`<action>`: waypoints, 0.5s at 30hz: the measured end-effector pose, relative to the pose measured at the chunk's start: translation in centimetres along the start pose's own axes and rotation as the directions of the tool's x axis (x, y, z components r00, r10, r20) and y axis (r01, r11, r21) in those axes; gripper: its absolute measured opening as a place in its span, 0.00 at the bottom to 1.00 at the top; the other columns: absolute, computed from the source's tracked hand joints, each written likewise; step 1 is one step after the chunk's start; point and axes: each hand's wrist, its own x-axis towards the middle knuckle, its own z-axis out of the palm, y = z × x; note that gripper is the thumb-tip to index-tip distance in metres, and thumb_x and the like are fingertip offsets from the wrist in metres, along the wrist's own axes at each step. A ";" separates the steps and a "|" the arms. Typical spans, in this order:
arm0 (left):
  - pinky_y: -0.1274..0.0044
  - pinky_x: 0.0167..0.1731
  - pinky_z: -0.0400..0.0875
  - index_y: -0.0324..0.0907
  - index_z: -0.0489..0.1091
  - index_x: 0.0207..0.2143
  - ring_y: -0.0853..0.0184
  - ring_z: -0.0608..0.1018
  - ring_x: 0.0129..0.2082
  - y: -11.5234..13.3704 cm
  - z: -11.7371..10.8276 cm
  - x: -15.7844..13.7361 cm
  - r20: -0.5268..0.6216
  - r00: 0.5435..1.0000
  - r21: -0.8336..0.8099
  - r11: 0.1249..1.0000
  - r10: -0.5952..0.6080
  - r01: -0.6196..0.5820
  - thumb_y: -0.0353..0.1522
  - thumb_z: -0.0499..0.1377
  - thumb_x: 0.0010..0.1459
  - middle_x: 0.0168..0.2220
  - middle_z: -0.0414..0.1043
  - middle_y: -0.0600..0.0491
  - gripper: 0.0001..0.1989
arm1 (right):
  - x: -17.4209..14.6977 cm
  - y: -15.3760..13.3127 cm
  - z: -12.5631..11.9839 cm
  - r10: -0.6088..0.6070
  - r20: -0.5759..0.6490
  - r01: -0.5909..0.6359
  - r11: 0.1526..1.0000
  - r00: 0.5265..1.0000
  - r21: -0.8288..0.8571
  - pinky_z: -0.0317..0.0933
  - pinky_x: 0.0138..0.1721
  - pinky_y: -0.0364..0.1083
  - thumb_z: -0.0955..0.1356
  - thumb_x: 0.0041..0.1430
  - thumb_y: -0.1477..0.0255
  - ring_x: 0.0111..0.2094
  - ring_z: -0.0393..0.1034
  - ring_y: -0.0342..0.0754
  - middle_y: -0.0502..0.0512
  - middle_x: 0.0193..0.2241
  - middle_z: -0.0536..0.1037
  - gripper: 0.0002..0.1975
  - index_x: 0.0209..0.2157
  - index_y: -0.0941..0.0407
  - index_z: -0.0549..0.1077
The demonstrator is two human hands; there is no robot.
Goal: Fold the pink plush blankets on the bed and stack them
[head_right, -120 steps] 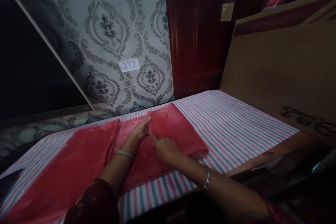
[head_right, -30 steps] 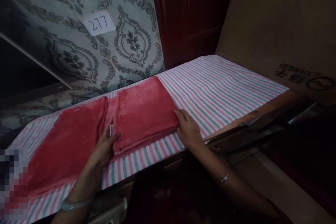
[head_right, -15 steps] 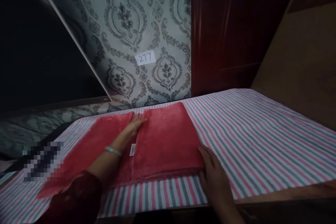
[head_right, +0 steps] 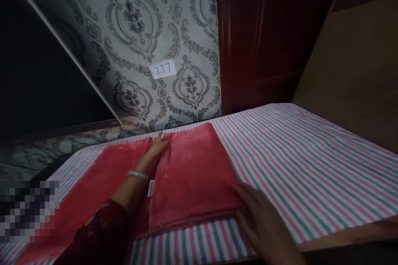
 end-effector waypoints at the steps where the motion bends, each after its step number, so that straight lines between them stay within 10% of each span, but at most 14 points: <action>1: 0.58 0.65 0.54 0.37 0.68 0.58 0.41 0.54 0.70 0.6 0.2 0.2 -0.004 1.000 0.044 0.999 0.024 -0.024 0.19 0.63 0.47 0.66 0.60 0.35 0.33 | 1.1 -0.3 -0.9 -0.002 0.021 0.003 1.000 1.000 -0.010 0.68 0.56 0.58 0.64 0.65 0.65 0.59 0.68 0.58 0.60 0.60 0.71 0.31 0.69 0.47 0.58; 4: 0.58 0.66 0.51 0.33 0.71 0.55 0.42 0.55 0.70 2.9 3.2 0.2 0.193 0.967 0.332 0.916 0.166 -0.224 0.24 0.60 0.54 0.67 0.58 0.34 0.24 | 4.9 -1.5 -1.9 -0.019 0.041 0.021 0.998 0.999 -0.063 0.62 0.61 0.61 0.63 0.67 0.61 0.63 0.63 0.59 0.61 0.64 0.67 0.31 0.69 0.50 0.59; 8: 0.63 0.67 0.51 0.39 0.68 0.60 0.53 0.61 0.68 5.0 10.7 -0.4 0.603 0.769 0.464 0.691 0.213 -0.555 0.32 0.61 0.59 0.66 0.62 0.41 0.26 | 8.2 -3.1 0.9 -0.137 0.192 0.159 0.982 0.972 -0.105 0.56 0.64 0.65 0.66 0.66 0.61 0.69 0.51 0.62 0.59 0.68 0.60 0.30 0.68 0.49 0.62; 12: 0.55 0.68 0.43 0.42 0.54 0.69 0.54 0.51 0.72 4.0 15.6 -0.1 0.753 0.634 0.517 0.435 0.178 -0.737 0.42 0.52 0.67 0.72 0.49 0.42 0.31 | 8.0 -3.2 3.9 -0.140 0.376 0.194 0.975 0.916 -0.110 0.52 0.64 0.67 0.67 0.63 0.53 0.71 0.46 0.63 0.57 0.70 0.55 0.35 0.69 0.45 0.58; 15: 0.55 0.68 0.45 0.41 0.51 0.70 0.54 0.53 0.72 2.0 16.5 0.4 0.760 0.629 0.543 0.374 0.161 -0.752 0.46 0.45 0.69 0.72 0.49 0.41 0.33 | 7.0 -2.7 4.4 -0.117 0.399 0.180 0.976 0.909 -0.122 0.51 0.64 0.67 0.65 0.64 0.51 0.71 0.45 0.63 0.56 0.72 0.49 0.37 0.71 0.43 0.53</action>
